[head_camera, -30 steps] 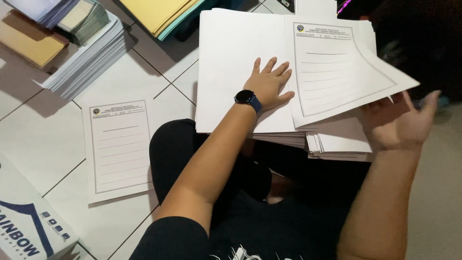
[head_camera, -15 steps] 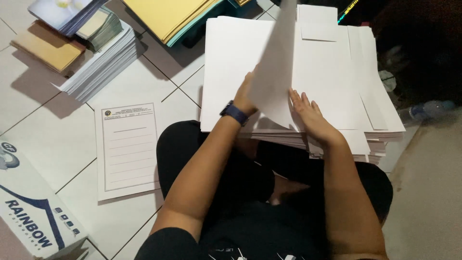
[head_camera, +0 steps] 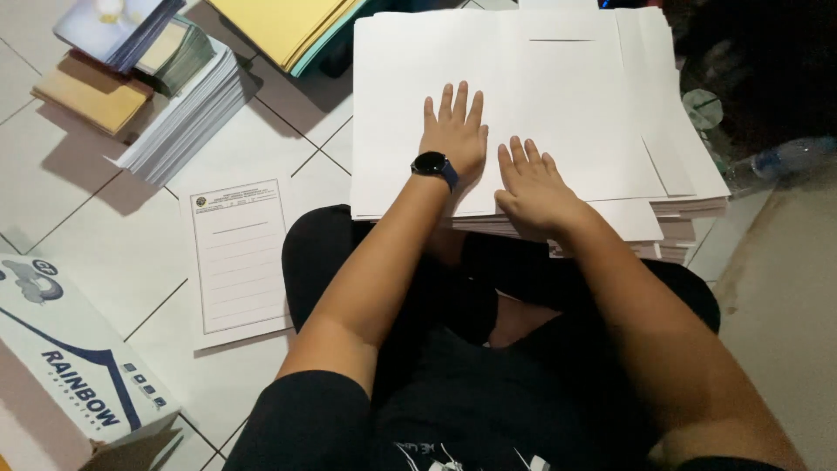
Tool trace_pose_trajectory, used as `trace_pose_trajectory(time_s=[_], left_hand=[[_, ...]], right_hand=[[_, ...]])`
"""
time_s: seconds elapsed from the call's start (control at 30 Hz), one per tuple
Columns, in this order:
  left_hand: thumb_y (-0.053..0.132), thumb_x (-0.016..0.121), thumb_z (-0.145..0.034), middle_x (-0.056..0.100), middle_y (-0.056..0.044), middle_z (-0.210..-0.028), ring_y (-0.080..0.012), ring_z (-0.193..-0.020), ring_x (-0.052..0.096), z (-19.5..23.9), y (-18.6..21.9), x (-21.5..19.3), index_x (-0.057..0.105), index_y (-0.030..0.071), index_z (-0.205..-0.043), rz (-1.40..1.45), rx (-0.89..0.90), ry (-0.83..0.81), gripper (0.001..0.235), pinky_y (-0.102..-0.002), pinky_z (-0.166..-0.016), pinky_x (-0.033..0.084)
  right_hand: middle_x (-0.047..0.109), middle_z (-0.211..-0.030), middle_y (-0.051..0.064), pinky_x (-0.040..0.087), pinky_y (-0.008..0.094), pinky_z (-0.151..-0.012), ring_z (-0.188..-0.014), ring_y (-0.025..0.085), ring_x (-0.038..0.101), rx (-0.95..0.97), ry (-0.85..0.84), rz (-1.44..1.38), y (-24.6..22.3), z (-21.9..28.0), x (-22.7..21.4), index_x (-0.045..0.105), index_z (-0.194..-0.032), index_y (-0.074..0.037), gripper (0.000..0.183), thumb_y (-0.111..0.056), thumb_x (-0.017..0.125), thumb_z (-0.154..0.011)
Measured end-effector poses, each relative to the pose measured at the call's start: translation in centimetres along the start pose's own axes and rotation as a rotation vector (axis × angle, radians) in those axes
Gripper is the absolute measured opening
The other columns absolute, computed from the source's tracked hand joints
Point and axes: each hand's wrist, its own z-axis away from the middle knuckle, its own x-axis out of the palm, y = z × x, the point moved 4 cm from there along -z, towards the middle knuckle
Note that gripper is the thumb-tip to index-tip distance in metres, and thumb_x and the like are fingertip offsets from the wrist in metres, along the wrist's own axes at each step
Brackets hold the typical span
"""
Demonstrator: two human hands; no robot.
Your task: The person sits on the floor and folds a stack of white papers in half by hand. They repeatedly pick up a sheet from the floor, fold it, and place it on a growing pile on their lap.
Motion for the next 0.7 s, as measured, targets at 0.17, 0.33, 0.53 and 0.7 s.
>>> trace_pose_trajectory(time_s=[0.17,0.33,0.53,0.7], left_hand=[[0.035,0.034,-0.105,0.025,-0.018,-0.168,-0.0373,-0.155,0.020,1.0,0.1,1.5,0.029,0.012,-0.161,0.000,0.020,-0.085,0.061,-0.065,-0.122,0.015],[0.039,0.033,-0.106,0.023,-0.018,-0.168,-0.0376,-0.156,0.019,0.4,-0.2,1.0,0.028,0.010,-0.161,0.008,0.018,-0.074,0.062,-0.065,-0.124,0.011],[0.037,0.043,-0.102,0.026,-0.019,-0.168,-0.0383,-0.156,0.023,0.4,0.1,0.8,0.031,0.008,-0.160,-0.025,0.013,-0.023,0.066,-0.065,-0.125,0.016],[0.038,0.036,-0.102,0.022,-0.016,-0.169,-0.0354,-0.157,0.019,0.4,0.1,0.8,0.026,0.010,-0.161,-0.059,-0.002,-0.108,0.066,-0.062,-0.125,0.014]], right_hand=[[-0.014,-0.171,0.023,-0.001,0.048,-0.127,-0.160,0.035,-0.012,-0.048,-0.099,0.014,1.2,-2.5,-0.9,-0.008,-0.162,-0.001,0.084,-0.037,0.035,-0.099],[-0.019,-0.170,0.020,-0.006,0.045,-0.129,-0.159,0.031,-0.017,-0.059,0.002,0.023,2.5,-10.9,-6.0,-0.013,-0.161,-0.001,0.074,-0.034,0.022,-0.104],[-0.005,-0.171,0.024,0.001,0.047,-0.130,-0.160,0.034,-0.004,0.051,0.226,-0.056,2.7,-19.9,-10.5,0.000,-0.162,0.005,0.072,-0.023,0.025,-0.101],[0.003,-0.171,0.025,0.003,0.046,-0.129,-0.159,0.033,0.002,0.014,0.340,-0.058,3.0,-20.0,-9.4,0.008,-0.162,0.007,0.070,-0.027,0.024,-0.103]])
